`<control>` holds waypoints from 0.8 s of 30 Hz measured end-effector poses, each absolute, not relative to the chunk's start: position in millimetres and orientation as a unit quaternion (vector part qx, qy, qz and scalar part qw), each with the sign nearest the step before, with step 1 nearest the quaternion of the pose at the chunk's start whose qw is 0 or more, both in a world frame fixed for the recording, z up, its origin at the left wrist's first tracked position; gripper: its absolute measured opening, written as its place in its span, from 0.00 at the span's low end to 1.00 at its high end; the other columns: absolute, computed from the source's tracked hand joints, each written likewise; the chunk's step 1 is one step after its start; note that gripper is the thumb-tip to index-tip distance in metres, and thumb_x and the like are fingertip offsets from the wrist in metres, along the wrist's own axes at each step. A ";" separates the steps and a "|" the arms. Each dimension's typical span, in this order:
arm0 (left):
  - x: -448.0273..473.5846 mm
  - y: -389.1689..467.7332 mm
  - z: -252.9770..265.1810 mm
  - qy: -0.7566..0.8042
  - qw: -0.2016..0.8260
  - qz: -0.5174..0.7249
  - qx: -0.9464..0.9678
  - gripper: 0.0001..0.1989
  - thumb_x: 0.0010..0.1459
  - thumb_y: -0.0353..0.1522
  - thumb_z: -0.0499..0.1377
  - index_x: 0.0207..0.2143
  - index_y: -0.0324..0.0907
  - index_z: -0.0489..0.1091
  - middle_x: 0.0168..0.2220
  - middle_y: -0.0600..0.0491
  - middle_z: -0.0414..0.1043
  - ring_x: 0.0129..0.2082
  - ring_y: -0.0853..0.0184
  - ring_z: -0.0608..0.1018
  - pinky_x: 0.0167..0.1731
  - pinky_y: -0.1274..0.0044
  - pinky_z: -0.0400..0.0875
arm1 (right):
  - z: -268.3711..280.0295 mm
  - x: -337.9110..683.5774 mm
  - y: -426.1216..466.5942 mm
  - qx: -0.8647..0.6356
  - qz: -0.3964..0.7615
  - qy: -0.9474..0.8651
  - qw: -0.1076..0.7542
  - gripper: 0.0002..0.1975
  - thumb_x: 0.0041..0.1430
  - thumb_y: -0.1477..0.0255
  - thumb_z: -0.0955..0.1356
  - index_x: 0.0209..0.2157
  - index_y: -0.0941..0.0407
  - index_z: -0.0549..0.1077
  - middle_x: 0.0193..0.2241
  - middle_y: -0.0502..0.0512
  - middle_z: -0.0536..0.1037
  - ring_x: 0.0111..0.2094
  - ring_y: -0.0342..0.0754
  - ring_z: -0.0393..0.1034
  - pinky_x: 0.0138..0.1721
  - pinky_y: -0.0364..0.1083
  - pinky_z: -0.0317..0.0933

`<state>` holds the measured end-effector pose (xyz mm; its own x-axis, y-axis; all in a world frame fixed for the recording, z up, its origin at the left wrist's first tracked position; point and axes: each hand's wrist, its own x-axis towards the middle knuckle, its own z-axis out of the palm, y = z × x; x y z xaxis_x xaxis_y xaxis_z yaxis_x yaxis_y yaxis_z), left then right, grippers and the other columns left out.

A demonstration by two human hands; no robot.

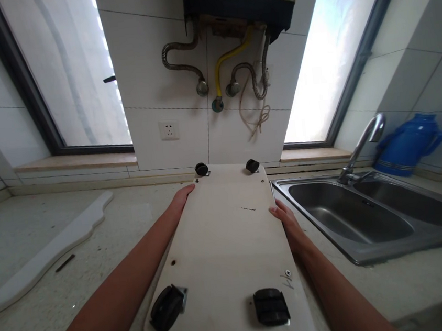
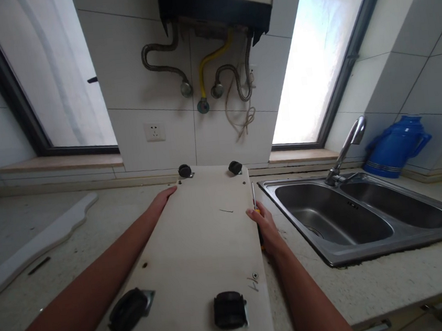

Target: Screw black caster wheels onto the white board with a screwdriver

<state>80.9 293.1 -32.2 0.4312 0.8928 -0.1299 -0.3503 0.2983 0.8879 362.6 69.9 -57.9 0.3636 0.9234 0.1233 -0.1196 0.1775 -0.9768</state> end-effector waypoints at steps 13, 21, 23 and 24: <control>84.3 293.0 -23.7 0.423 0.539 0.418 0.596 0.21 0.73 0.40 0.66 0.62 0.41 0.73 0.60 0.44 0.77 0.53 0.56 0.82 0.52 0.59 0.83 | -58.1 360.4 68.0 -0.515 0.381 -0.406 0.652 0.21 0.72 0.58 0.71 0.58 0.56 0.75 0.52 0.58 0.81 0.47 0.50 0.79 0.48 0.53 0.78; 78.1 307.0 -18.9 0.445 0.417 0.445 0.655 0.21 0.73 0.40 0.66 0.62 0.41 0.73 0.61 0.43 0.76 0.55 0.54 0.82 0.54 0.58 0.82 | -55.0 356.1 68.8 -0.511 0.387 -0.416 0.645 0.21 0.72 0.58 0.72 0.59 0.56 0.75 0.53 0.59 0.80 0.49 0.52 0.79 0.50 0.55 0.78; 76.7 308.7 -17.6 0.450 0.385 0.459 0.663 0.21 0.73 0.40 0.65 0.62 0.42 0.73 0.61 0.43 0.76 0.55 0.55 0.82 0.54 0.58 0.82 | -54.5 354.6 68.4 -0.510 0.393 -0.416 0.643 0.22 0.72 0.58 0.72 0.59 0.56 0.75 0.54 0.59 0.80 0.49 0.52 0.79 0.50 0.55 0.78; 76.2 309.1 -16.5 0.451 0.369 0.467 0.665 0.21 0.73 0.41 0.65 0.63 0.42 0.73 0.62 0.43 0.75 0.55 0.55 0.82 0.54 0.58 0.82 | -54.5 354.0 68.1 -0.510 0.395 -0.416 0.641 0.22 0.72 0.58 0.72 0.59 0.56 0.75 0.54 0.59 0.80 0.49 0.52 0.79 0.50 0.55 0.78</control>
